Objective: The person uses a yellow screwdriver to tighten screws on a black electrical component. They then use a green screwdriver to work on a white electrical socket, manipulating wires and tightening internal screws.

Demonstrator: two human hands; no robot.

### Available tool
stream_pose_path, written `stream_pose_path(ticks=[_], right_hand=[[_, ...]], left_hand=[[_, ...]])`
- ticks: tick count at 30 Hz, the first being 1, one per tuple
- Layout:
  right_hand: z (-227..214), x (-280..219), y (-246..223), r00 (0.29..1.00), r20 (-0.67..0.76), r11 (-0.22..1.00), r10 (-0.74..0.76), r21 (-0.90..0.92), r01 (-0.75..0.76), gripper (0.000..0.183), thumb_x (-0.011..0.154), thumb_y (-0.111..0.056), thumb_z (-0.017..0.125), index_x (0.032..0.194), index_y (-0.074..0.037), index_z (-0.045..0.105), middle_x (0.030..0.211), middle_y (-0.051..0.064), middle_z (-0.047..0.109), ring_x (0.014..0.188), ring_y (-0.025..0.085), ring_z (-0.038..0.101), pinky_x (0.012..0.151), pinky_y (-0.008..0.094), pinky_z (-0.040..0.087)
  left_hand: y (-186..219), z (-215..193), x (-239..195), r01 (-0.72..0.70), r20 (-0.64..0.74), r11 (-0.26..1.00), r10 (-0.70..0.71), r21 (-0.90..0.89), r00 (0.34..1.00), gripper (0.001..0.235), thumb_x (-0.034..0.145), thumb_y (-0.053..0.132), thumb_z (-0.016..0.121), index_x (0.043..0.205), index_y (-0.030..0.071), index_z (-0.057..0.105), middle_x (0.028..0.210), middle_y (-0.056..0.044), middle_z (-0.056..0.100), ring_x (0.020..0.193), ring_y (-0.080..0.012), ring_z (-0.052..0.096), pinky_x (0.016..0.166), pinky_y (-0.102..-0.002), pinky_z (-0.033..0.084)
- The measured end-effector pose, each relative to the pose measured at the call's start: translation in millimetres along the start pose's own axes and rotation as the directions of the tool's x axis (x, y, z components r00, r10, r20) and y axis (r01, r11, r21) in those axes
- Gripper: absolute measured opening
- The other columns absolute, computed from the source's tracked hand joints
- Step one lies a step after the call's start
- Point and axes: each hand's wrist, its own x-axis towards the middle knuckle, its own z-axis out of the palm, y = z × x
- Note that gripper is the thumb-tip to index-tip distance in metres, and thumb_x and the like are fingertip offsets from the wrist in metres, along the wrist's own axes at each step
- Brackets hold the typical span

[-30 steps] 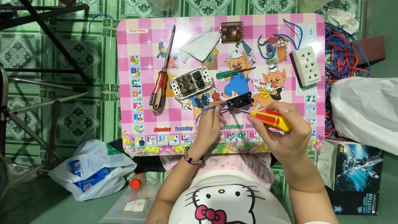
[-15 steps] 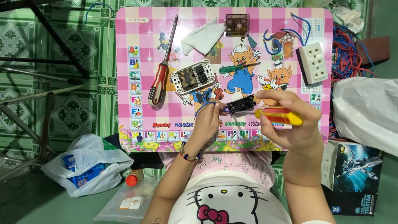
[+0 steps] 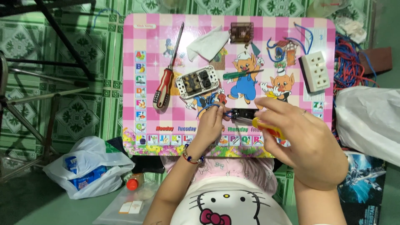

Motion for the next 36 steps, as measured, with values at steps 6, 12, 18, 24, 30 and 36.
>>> stream_pose_path(ticks=[6,12,18,24,30,36], right_hand=[[1,6,-13,0.956,-0.209,0.940,0.204,-0.232,-0.251,0.025,0.099,-0.021,0.078,0.114,-0.001,0.070,0.100,0.007,0.073,0.084,0.016,0.073,0.066,0.034,0.053],[-8,12,21,0.991,0.113,0.997,-0.075,0.011,0.074,0.032,0.091,-0.010,0.069,0.119,-0.008,0.054,0.132,0.018,0.058,0.100,0.028,0.069,0.076,0.038,0.055],[-8,-8,0,0.999,0.028,0.985,0.021,-0.173,-0.016,0.043,0.091,0.002,0.064,0.130,-0.013,0.056,0.137,0.015,0.060,0.104,0.029,0.070,0.073,0.041,0.056],[17,5,-7,0.983,-0.148,0.957,-0.110,-0.282,0.064,0.028,0.095,-0.025,0.080,0.094,-0.005,0.061,0.089,0.006,0.067,0.074,0.017,0.064,0.052,0.032,0.046],[0,0,-2,0.987,0.015,0.982,-0.161,-0.095,0.162,0.035,0.093,-0.002,0.068,0.124,-0.005,0.053,0.132,0.020,0.060,0.114,0.033,0.067,0.092,0.045,0.058],[8,3,-6,0.998,-0.047,0.937,-0.047,-0.349,0.027,0.016,0.101,-0.016,0.072,0.112,-0.010,0.062,0.111,0.010,0.068,0.076,0.020,0.066,0.053,0.033,0.050]], left_hand=[[10,-3,-3,0.070,0.010,0.997,-0.070,0.033,0.997,0.048,0.108,0.036,0.029,0.112,0.006,0.066,0.089,-0.006,0.076,0.049,-0.0150,0.062,0.058,-0.031,0.055],[13,-5,-3,0.083,0.016,0.996,-0.083,0.024,0.996,0.042,0.108,0.031,0.031,0.109,0.007,0.065,0.094,-0.008,0.074,0.059,-0.0151,0.069,0.063,-0.032,0.057],[3,-1,-2,0.043,0.015,0.998,-0.044,0.038,0.999,0.045,0.109,0.033,0.027,0.108,0.007,0.065,0.096,-0.008,0.074,0.084,-0.0173,0.077,0.067,-0.033,0.056],[-4,3,-2,0.004,-0.013,0.999,-0.003,0.052,1.000,0.045,0.109,0.032,0.028,0.107,0.006,0.065,0.107,-0.009,0.073,0.085,-0.0200,0.077,0.070,-0.034,0.056],[11,-5,-4,0.071,0.017,0.997,-0.072,0.039,0.997,0.046,0.108,0.033,0.028,0.113,0.006,0.065,0.095,-0.009,0.075,0.052,-0.0157,0.065,0.060,-0.032,0.056],[1,2,-3,-0.044,-0.022,0.999,0.045,0.026,0.999,0.038,0.108,0.024,0.028,0.107,0.004,0.060,0.115,-0.012,0.070,0.082,-0.0188,0.075,0.050,-0.024,0.060]])
